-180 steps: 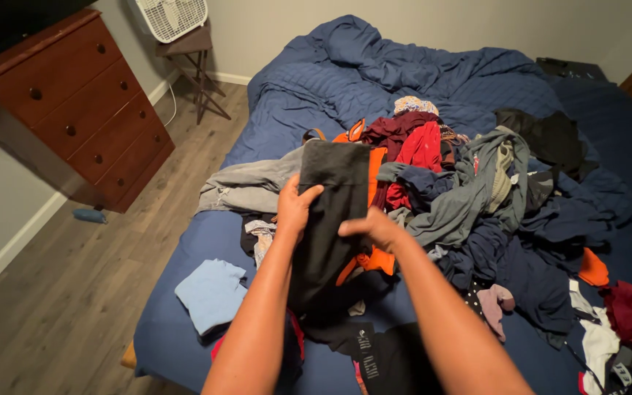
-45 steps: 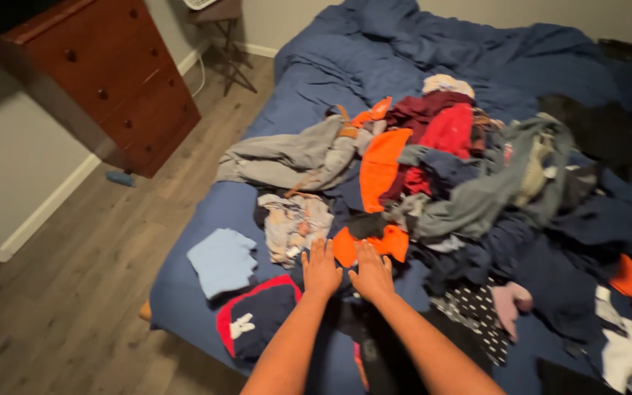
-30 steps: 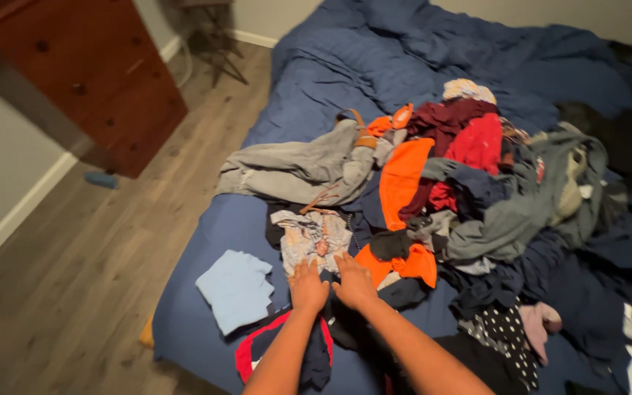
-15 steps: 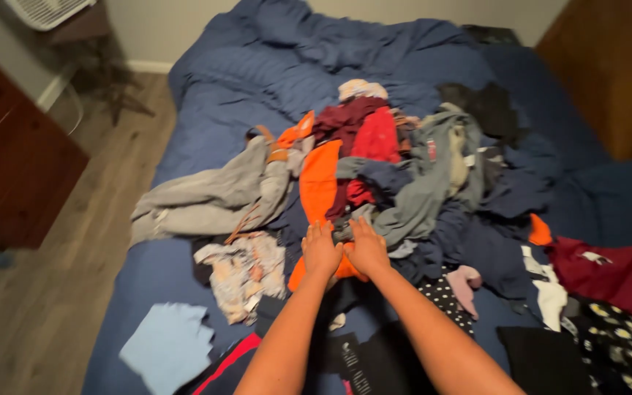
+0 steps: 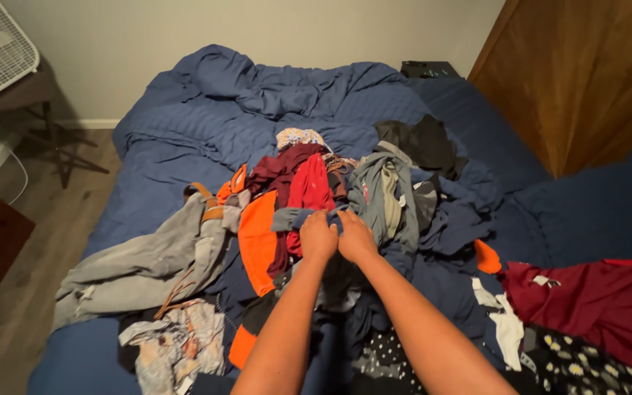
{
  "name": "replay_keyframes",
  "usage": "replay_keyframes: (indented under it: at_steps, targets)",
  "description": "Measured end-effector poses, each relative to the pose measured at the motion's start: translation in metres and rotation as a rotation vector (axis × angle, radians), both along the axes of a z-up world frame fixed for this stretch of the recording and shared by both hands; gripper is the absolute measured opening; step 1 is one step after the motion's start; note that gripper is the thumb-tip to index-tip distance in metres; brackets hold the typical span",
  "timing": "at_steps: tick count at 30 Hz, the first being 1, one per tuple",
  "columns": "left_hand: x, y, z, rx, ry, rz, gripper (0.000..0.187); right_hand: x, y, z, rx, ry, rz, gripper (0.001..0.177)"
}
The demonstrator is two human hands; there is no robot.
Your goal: The person is folding various pieces of laundry on a bed.
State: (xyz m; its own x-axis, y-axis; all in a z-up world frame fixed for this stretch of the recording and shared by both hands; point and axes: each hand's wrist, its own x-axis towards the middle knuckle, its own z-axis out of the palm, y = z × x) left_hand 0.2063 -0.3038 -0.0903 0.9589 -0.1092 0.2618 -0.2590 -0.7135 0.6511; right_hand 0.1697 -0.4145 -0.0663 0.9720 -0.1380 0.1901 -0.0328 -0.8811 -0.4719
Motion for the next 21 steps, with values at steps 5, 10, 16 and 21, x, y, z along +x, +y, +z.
replay_keyframes:
  at_steps: [5,10,16,21]
  targets:
    - [0.039,-0.023,-0.017,-0.128,0.074,0.041,0.045,0.055,-0.029,-0.036,0.193,-0.012,0.027,0.038]
    - [0.066,-0.037,-0.033,-0.181,0.118,0.076,0.045,0.12,-0.051,-0.129,0.445,-0.072,0.023,0.026]
    - [0.095,-0.035,-0.032,-0.181,0.181,0.109,0.041,0.166,-0.039,-0.157,0.719,-0.042,-0.112,0.037]
    - [0.109,-0.025,-0.04,-0.139,0.193,0.018,0.044,0.195,-0.043,-0.202,0.892,0.016,-0.217,0.025]
